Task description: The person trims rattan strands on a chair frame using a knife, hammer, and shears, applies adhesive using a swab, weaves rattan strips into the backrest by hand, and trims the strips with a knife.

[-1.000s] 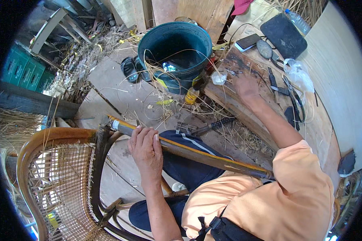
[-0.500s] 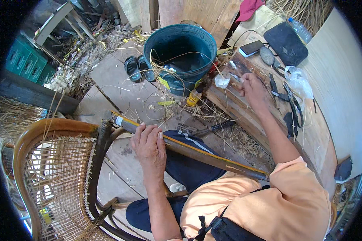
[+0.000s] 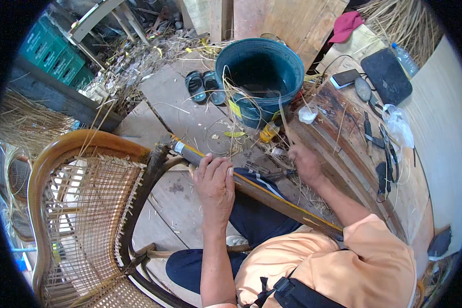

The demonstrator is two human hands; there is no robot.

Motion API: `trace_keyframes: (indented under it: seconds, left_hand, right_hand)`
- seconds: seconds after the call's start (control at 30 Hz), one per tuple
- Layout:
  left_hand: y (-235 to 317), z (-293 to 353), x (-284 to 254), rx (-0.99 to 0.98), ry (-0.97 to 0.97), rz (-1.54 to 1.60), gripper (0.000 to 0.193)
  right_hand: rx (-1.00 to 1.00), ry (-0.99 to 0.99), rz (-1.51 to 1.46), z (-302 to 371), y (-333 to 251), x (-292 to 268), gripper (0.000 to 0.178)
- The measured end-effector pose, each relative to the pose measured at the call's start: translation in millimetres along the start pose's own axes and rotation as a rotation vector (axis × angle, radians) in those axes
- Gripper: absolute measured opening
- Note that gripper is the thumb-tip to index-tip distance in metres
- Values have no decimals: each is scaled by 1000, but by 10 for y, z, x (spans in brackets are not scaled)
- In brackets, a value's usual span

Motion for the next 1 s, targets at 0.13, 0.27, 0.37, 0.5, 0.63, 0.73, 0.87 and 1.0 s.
trace_keyframes:
  seconds: [0.13, 0.27, 0.37, 0.5, 0.63, 0.73, 0.87, 1.0]
  left_hand:
    - [14, -3, 5, 10, 7, 7, 12]
    - [10, 13, -7, 2, 16, -12, 13]
    - [13, 15, 0, 9, 10, 2, 13]
    - [15, 9, -3, 11, 14, 16, 13]
    - [13, 13, -11, -3, 18, 13, 13]
    - [6, 20, -15, -10, 23, 23, 13]
    - [3, 32, -8, -3, 19, 44, 13]
    - [-2, 20, -8, -15, 23, 60, 12]
  right_hand:
    - [-230, -219, 26, 274, 84, 312, 24]
    - [345, -409, -83, 676, 1503, 496, 23]
    - [373, -524, 158, 922, 1882, 358, 23]
    - [208, -433, 581, 847, 1322, -155, 18]
    - [24, -164, 488, 476, 338, -635, 14]
    - [-63, 140, 539, 105, -119, -956, 13]
    - [-158, 185, 709, -306, -341, -999, 14]
    - [-167, 159, 496, -302, -178, -860, 14]
Point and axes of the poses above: each hand's wrist, its own z-axis away from the middle knuckle, its own x-axis out of the palm, y = z × x, the point moved 9 cm from there along -z, towards the middle knuckle, and after that the axes turned 5 degrees about -x, right-handed, at the moved point
